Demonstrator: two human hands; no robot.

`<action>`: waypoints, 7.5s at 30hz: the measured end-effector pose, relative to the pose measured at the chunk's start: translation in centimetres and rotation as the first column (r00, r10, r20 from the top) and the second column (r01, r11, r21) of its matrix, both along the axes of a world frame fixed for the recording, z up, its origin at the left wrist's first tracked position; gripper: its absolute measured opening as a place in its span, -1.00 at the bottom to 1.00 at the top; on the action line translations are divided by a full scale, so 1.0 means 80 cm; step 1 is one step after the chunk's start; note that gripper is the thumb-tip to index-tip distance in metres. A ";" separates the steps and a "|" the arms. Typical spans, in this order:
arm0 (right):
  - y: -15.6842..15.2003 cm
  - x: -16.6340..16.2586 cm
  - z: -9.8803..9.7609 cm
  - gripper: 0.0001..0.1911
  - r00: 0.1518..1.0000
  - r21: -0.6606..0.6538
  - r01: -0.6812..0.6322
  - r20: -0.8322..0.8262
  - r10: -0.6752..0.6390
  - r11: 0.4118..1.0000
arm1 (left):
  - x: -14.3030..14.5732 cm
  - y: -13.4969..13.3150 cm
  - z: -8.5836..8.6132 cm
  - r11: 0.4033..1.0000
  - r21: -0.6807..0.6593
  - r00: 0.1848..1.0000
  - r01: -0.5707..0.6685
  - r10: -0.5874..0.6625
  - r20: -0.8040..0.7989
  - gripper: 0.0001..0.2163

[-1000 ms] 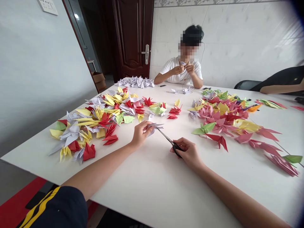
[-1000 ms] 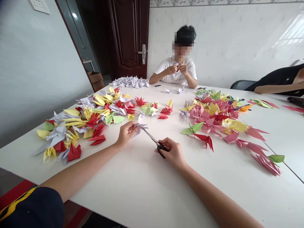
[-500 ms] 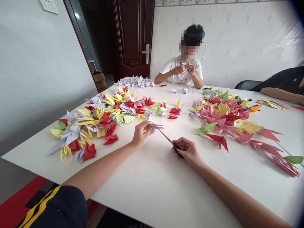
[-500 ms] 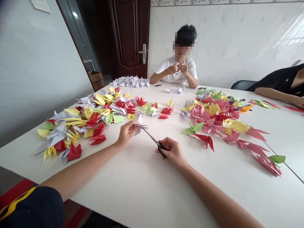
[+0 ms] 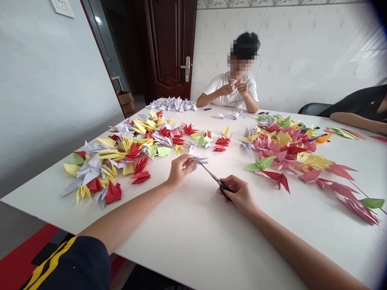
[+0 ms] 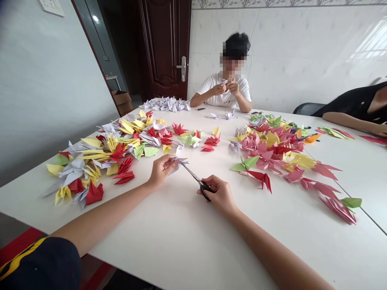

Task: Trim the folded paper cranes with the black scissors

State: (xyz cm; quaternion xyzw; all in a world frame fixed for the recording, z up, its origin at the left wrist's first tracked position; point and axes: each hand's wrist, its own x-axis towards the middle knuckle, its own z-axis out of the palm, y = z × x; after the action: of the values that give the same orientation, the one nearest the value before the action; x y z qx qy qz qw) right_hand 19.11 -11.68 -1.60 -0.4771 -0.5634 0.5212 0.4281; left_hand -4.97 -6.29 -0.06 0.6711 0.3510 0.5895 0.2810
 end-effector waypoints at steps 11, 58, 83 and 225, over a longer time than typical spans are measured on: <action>0.001 -0.001 0.009 -0.58 0.998 -0.021 -0.047 -0.040 0.046 0.999 | 0.002 -0.002 0.001 0.999 -0.048 0.999 0.020 -0.018 0.043 -0.75; 0.000 -0.001 0.009 -0.58 0.999 -0.004 -0.040 -0.024 0.040 0.999 | 0.002 -0.001 0.000 0.997 -0.073 0.997 0.037 -0.032 0.065 -0.72; -0.003 -0.001 -0.005 -0.61 0.996 0.057 0.078 0.039 -0.081 0.995 | -0.001 0.001 -0.005 0.999 -0.033 0.999 -0.037 0.036 -0.021 -0.78; -0.002 0.003 -0.002 -0.59 0.998 -0.037 -0.027 0.056 0.029 0.999 | -0.002 -0.007 0.000 0.988 0.119 0.977 -0.096 0.116 -0.179 -0.68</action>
State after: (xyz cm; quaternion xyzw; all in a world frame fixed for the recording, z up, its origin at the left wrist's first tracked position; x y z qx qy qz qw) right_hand 19.33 -11.80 -1.75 -0.4913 -0.5723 0.5238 0.3959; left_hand -5.13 -6.87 -0.06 0.7177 0.3779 0.5572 0.1780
